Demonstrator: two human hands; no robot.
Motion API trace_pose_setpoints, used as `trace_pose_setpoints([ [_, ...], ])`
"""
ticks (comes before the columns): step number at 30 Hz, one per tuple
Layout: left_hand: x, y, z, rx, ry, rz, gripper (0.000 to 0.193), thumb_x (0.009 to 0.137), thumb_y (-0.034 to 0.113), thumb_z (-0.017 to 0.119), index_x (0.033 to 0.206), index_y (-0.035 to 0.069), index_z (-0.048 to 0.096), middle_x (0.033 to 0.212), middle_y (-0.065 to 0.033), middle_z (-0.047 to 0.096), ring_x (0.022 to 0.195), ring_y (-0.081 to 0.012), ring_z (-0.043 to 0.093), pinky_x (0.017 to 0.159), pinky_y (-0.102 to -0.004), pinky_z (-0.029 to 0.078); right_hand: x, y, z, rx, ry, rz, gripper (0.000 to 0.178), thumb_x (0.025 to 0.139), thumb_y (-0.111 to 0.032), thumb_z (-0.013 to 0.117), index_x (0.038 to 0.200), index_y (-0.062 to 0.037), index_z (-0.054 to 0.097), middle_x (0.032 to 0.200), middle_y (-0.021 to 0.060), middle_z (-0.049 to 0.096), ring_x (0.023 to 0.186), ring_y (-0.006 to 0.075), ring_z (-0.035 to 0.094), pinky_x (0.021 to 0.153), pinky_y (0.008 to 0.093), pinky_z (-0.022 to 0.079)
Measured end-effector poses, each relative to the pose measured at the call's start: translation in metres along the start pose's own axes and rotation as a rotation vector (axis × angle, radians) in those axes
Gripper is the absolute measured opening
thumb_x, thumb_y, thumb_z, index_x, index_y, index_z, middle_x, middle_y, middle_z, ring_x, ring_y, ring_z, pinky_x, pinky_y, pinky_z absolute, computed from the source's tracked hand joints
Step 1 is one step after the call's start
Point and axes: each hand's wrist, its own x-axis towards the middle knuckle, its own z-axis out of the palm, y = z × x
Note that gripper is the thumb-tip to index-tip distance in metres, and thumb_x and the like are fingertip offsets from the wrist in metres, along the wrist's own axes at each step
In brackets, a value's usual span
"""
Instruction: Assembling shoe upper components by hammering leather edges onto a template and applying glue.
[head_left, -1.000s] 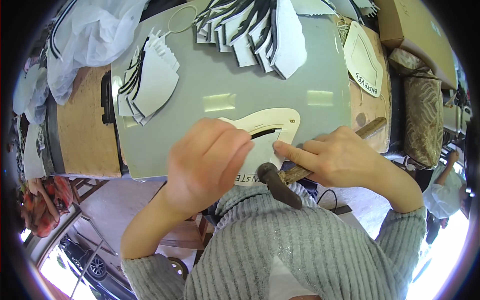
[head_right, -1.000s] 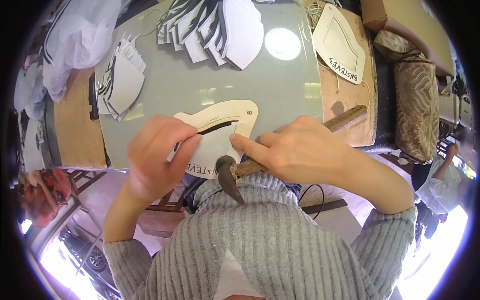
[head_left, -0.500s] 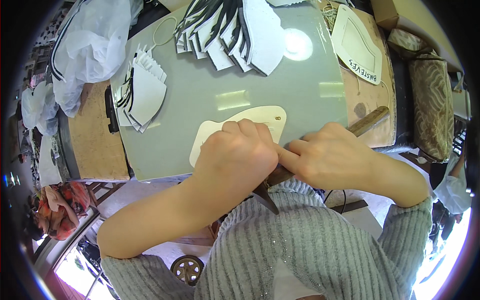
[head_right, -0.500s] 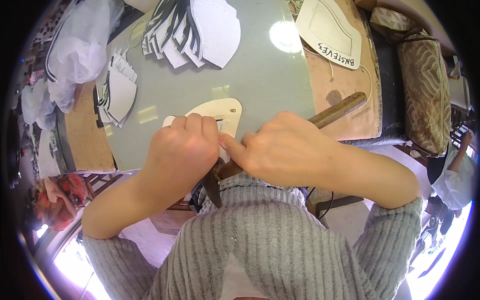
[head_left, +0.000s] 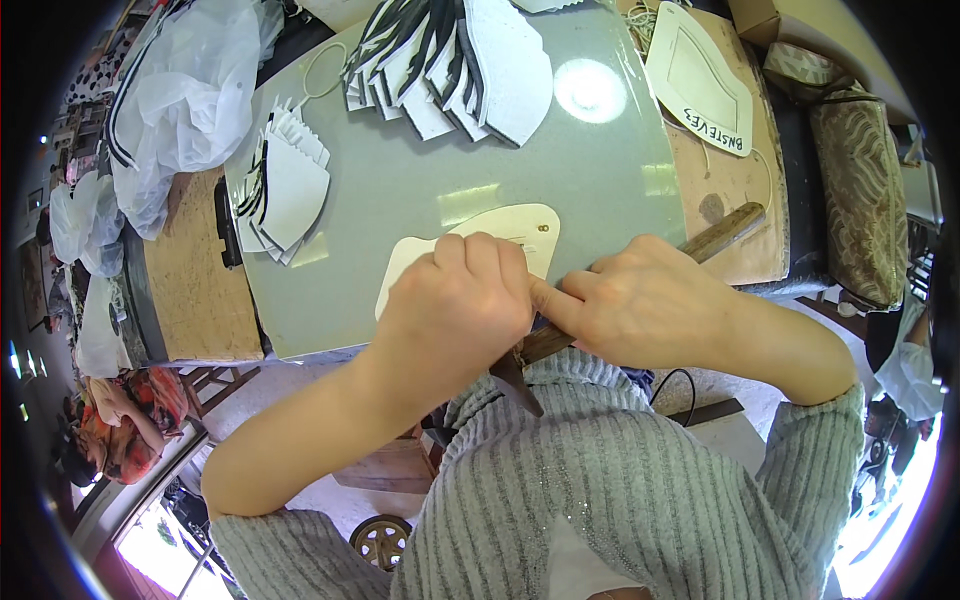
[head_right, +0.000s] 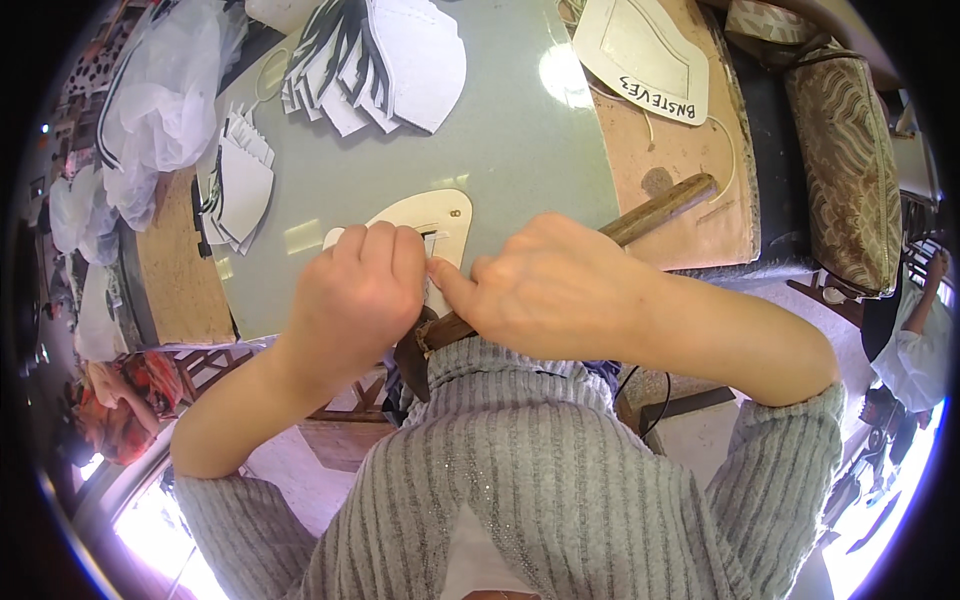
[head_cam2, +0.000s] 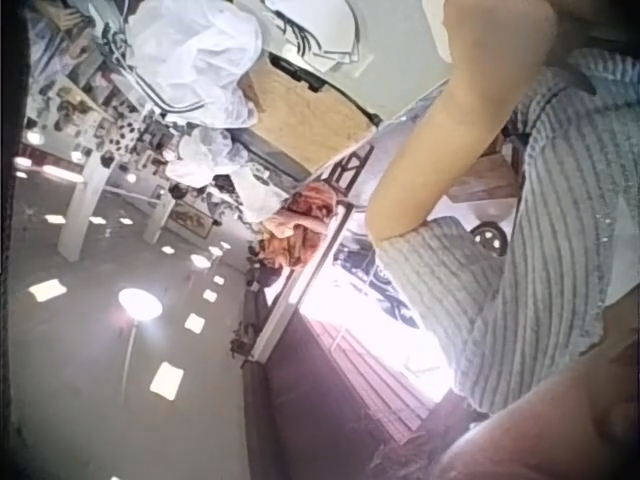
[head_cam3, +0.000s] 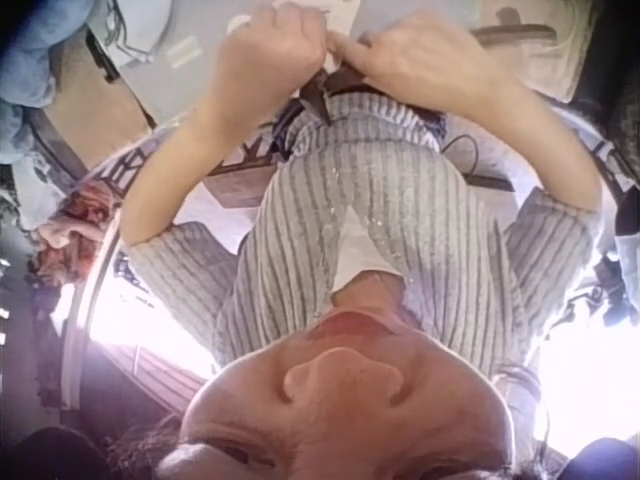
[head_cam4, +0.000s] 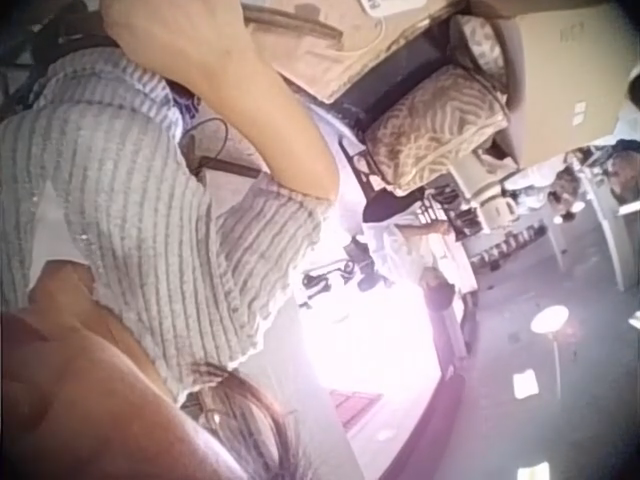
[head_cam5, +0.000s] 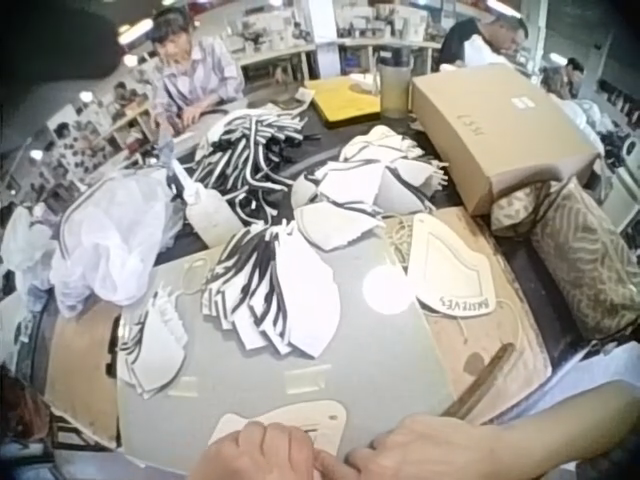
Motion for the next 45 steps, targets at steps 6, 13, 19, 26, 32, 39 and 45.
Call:
trace_pose_setpoints([
  [6,-0.003,-0.018,-0.008,-0.407,0.005,-0.109,0.015,0.078,0.006,0.066,0.081,0.002,0.052,0.074,-0.012,0.054,0.069,-0.0307,0.058,0.06,-0.04,0.048,-0.003,0.001,0.002,-0.003,0.008,-0.007,0.041,0.082,-0.013,0.055,0.119,0.0048,0.061,0.055,0.0053,0.058,0.048,0.0221,0.061,0.041,0.0343,0.044],
  [13,0.008,-0.02,-0.017,-0.329,-0.101,-0.042,0.015,0.066,0.003,0.064,0.078,-0.001,0.057,0.07,-0.0115,0.059,0.06,-0.0253,0.06,0.056,-0.0317,0.052,-0.001,0.001,0.0,0.003,-0.018,-0.017,0.04,0.082,-0.011,0.055,0.118,0.0056,0.06,0.057,0.0058,0.059,0.049,0.0225,0.061,0.041,0.0351,0.044],
  [19,0.012,0.012,-0.014,-0.012,-0.18,-0.081,0.009,0.069,0.007,0.063,0.072,0.0,0.058,0.064,-0.0152,0.059,0.06,-0.0302,0.062,0.058,-0.0368,0.053,-0.002,0.001,0.003,0.012,0.006,-0.012,0.04,0.082,-0.01,0.054,0.118,0.006,0.059,0.057,0.0057,0.059,0.048,0.0223,0.06,0.041,0.0354,0.043],
  [26,0.009,-0.028,-0.001,-0.61,-0.166,-0.267,0.011,0.075,0.007,0.065,0.079,0.002,0.057,0.071,-0.0139,0.061,0.059,-0.0289,0.062,0.054,-0.0372,0.048,-0.003,0.003,0.005,-0.006,0.026,-0.04,0.042,0.081,-0.011,0.055,0.12,0.0054,0.059,0.058,0.0052,0.059,0.048,0.0217,0.06,0.04,0.035,0.042],
  [32,-0.007,-0.015,0.015,-0.636,0.17,-0.278,0.012,0.081,0.009,0.066,0.079,0.004,0.055,0.071,-0.0115,0.062,0.059,-0.0292,0.061,0.054,-0.0363,0.048,-0.005,0.0,0.005,-0.075,-0.027,-0.006,0.048,0.079,-0.017,0.06,0.124,-0.0015,0.057,0.062,0.001,0.053,0.05,0.0172,0.058,0.041,0.0318,0.042],
  [39,-0.007,-0.015,0.022,-0.365,0.085,-0.083,0.016,0.087,0.012,0.064,0.084,0.004,0.05,0.072,-0.0105,0.055,0.063,-0.0283,0.058,0.053,-0.0393,0.047,0.002,-0.003,0.0,-0.016,-0.006,-0.009,0.044,0.078,-0.011,0.056,0.119,0.0051,0.059,0.061,0.0058,0.06,0.05,0.0215,0.062,0.043,0.0331,0.045],
  [45,-0.005,-0.018,0.029,-0.446,0.191,-0.143,0.02,0.088,0.018,0.063,0.085,0.005,0.048,0.071,-0.0091,0.056,0.062,-0.0253,0.06,0.051,-0.0356,0.048,0.0,-0.005,0.001,-0.073,-0.006,0.017,0.047,0.078,-0.017,0.062,0.122,-0.0005,0.058,0.062,0.001,0.053,0.051,0.0168,0.059,0.041,0.0311,0.042],
])
